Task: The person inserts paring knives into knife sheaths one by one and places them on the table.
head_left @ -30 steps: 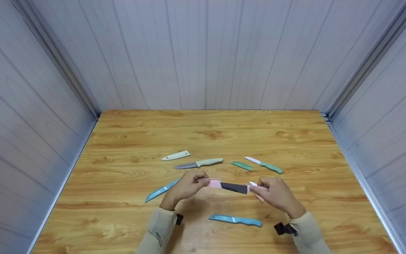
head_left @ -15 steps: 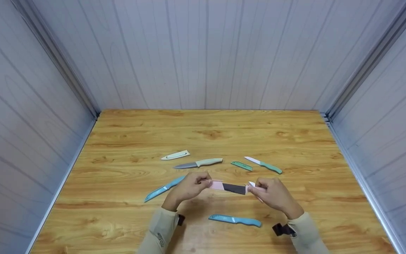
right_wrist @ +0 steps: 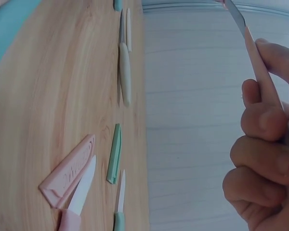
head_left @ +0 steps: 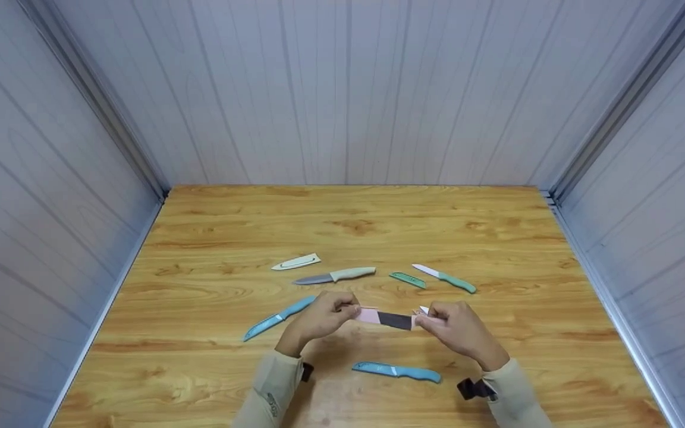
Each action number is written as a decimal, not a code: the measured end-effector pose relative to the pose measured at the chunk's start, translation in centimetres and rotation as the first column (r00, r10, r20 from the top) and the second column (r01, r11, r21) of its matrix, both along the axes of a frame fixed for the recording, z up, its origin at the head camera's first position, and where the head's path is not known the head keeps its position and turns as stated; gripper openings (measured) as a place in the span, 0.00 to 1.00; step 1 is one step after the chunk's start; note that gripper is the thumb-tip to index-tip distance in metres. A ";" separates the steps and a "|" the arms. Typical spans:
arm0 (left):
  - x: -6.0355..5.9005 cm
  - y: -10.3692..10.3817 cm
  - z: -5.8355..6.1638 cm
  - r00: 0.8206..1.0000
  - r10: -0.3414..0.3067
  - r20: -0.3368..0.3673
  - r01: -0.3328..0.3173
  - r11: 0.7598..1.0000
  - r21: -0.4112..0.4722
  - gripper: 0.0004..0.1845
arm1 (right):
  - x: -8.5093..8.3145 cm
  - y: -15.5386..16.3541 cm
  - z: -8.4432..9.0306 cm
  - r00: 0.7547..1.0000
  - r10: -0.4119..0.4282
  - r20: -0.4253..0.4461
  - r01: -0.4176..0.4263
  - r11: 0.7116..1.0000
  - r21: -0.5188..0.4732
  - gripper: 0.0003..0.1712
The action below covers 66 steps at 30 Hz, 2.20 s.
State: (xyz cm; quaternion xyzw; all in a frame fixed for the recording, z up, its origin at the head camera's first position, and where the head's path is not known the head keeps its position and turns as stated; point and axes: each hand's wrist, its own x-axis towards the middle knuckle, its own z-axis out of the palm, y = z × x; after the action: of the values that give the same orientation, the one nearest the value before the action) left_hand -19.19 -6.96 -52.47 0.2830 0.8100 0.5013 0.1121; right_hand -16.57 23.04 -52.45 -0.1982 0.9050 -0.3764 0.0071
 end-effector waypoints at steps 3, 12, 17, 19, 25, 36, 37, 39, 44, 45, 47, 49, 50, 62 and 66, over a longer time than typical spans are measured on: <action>0.0 0.3 -0.1 1.000 -0.009 0.003 0.009 1.000 -0.006 0.10 | 0.0 -0.3 0.0 1.000 0.004 0.023 -0.004 1.000 0.000 0.20; 2.0 0.5 3.9 1.000 0.000 0.001 0.000 1.000 0.003 0.09 | -0.1 -0.4 0.1 0.999 -0.001 0.033 -0.001 0.999 0.047 0.21; 2.1 0.6 3.6 1.000 0.011 -0.015 -0.010 1.000 0.012 0.09 | 0.0 -0.5 0.2 1.000 -0.005 0.018 0.004 0.999 0.044 0.21; 1.8 0.7 2.8 1.000 0.010 -0.022 -0.010 1.000 0.013 0.09 | 0.0 -0.5 0.2 1.000 -0.007 0.017 0.006 0.999 0.043 0.21; 0.8 0.8 -0.1 1.000 0.005 -0.010 -0.005 1.000 0.015 0.10 | 0.1 -0.6 0.1 1.000 -0.005 0.021 0.004 0.999 0.046 0.20; 0.7 0.8 -0.7 0.999 -0.038 0.001 0.038 0.999 0.037 0.10 | 0.1 -1.2 0.2 1.000 0.018 0.000 -0.018 0.998 0.058 0.19; 0.6 0.8 -0.7 0.999 -0.032 0.002 0.032 0.999 0.036 0.10 | 0.1 -1.2 0.3 1.000 0.016 -0.007 -0.015 0.998 0.063 0.19; 0.6 0.8 -0.6 1.000 -0.020 0.009 0.020 0.999 0.035 0.10 | 0.1 -1.3 0.5 1.000 0.016 -0.018 -0.014 0.997 0.071 0.19; 0.7 0.8 -0.5 1.000 -0.020 0.002 0.020 0.999 0.037 0.10 | 0.1 -1.3 0.6 1.000 0.021 -0.009 -0.020 0.997 0.069 0.19; 0.7 0.8 -0.5 1.000 -0.021 -0.004 0.022 0.999 0.037 0.10 | 0.1 -1.3 0.6 1.000 0.024 -0.006 -0.023 0.998 0.064 0.19; 0.8 0.9 -0.6 1.000 -0.025 -0.009 0.025 0.999 0.035 0.10 | 0.1 -1.3 0.6 1.000 0.025 -0.001 -0.025 0.998 0.053 0.18; 0.8 0.9 -0.6 1.000 -0.024 -0.011 0.024 0.999 0.030 0.10 | 0.1 -1.3 0.5 1.000 0.024 -0.003 -0.024 0.999 0.043 0.18; 0.8 0.9 -0.6 1.000 -0.023 -0.009 0.023 0.999 0.028 0.10 | 0.1 -1.3 0.5 1.000 0.023 -0.004 -0.023 0.999 0.038 0.18; 0.7 1.2 -0.5 0.999 -0.009 0.039 0.008 1.000 0.015 0.10 | 0.0 -1.4 0.4 0.999 0.022 -0.023 -0.021 0.997 0.074 0.18; 0.7 1.3 -0.6 0.999 -0.009 0.035 0.008 1.000 0.010 0.10 | 0.0 -1.5 0.4 0.999 0.027 -0.021 -0.025 0.997 0.070 0.19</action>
State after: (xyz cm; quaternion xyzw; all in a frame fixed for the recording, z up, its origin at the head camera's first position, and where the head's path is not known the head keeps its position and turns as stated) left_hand -18.51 -5.65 -53.10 0.2781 0.8042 0.5097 0.1271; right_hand -16.60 21.56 -52.01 -0.2137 0.9149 -0.3424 0.0089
